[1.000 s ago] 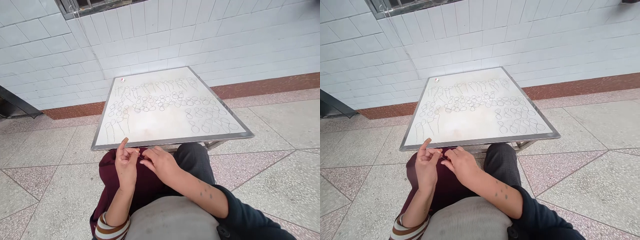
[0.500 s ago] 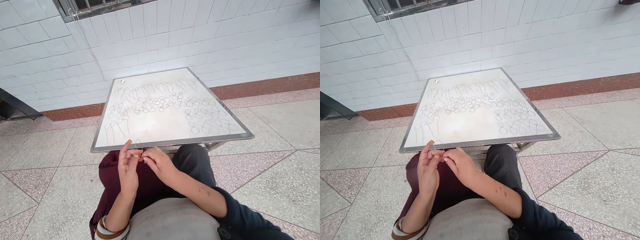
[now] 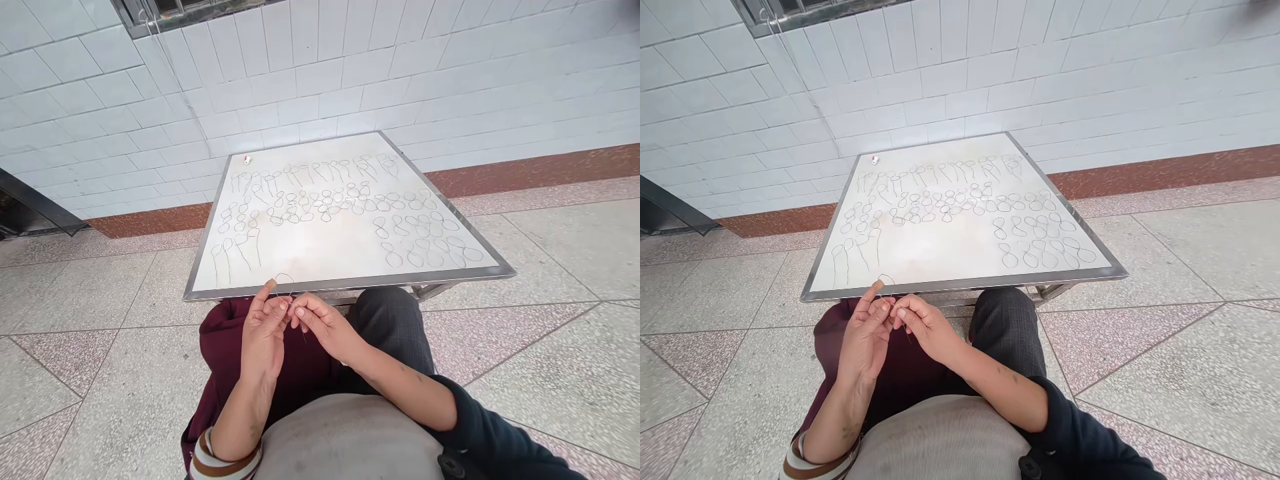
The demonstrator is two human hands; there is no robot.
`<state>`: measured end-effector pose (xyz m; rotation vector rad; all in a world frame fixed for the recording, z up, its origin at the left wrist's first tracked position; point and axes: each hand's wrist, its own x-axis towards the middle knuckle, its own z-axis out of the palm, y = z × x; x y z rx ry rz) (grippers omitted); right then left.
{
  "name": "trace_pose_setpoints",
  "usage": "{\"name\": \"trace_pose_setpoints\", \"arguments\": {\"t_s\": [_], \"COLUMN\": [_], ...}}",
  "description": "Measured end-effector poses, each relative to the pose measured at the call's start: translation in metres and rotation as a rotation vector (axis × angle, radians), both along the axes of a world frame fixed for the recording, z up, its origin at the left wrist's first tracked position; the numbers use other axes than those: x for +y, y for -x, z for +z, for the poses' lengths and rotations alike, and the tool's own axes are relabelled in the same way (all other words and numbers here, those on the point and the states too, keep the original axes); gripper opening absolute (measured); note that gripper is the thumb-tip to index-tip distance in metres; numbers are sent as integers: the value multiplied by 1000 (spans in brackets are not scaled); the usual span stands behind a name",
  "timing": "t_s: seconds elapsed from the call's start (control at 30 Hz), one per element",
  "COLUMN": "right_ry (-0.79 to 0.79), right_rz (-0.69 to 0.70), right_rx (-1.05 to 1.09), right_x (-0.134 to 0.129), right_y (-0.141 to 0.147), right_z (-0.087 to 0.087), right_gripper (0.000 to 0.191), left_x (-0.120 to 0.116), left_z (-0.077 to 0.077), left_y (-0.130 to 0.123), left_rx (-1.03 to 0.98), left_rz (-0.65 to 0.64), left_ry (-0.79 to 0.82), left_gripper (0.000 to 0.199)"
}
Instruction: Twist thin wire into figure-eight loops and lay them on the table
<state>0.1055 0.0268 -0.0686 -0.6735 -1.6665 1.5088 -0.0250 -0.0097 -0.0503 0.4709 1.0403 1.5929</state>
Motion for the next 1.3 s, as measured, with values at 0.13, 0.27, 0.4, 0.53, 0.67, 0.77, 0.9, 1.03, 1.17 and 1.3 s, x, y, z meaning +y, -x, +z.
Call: {"name": "trace_pose_setpoints", "arguments": {"t_s": [0.13, 0.27, 0.4, 0.53, 0.67, 0.77, 0.9, 1.03, 1.17, 1.3], "right_ry": [42, 20, -188, -335, -245, -145, -119, -132, -127, -101], "right_rz": [-1, -43, -158, -192, -161, -136, -159, -164, -152, -174], "right_rx": [-8, -70, -170, -304, -334, -296, -298, -316, -313, -311], "right_x": [-1, -2, -3, -3, -3, -3, -3, -4, -5, -6], "right_y": [1, 3, 3, 0, -3, -2, 0, 1, 1, 2], "right_z": [-3, -6, -9, -11, -6, -2, -2, -4, -5, -3], "right_gripper": [24, 24, 23, 23, 22, 26, 26, 25, 27, 25], "left_x": [-2, -5, -8, -10, -12, -14, -15, -14, -14, -15], "left_z": [-2, -1, 2, 4, 3, 1, -2, -5, -5, -3], "left_y": [-2, -7, -9, -8, -10, -14, -18, -18, -19, -21], "left_rx": [84, 290, 466, 550, 589, 609, 624, 591, 544, 544], "left_rz": [25, 70, 109, 108, 94, 60, 53, 68, 71, 113], "left_ry": [-40, -103, -93, -78, -70, -66, -79, -77, -87, -84], "left_gripper": [57, 59, 62, 63, 61, 63, 61, 57, 57, 52]}}
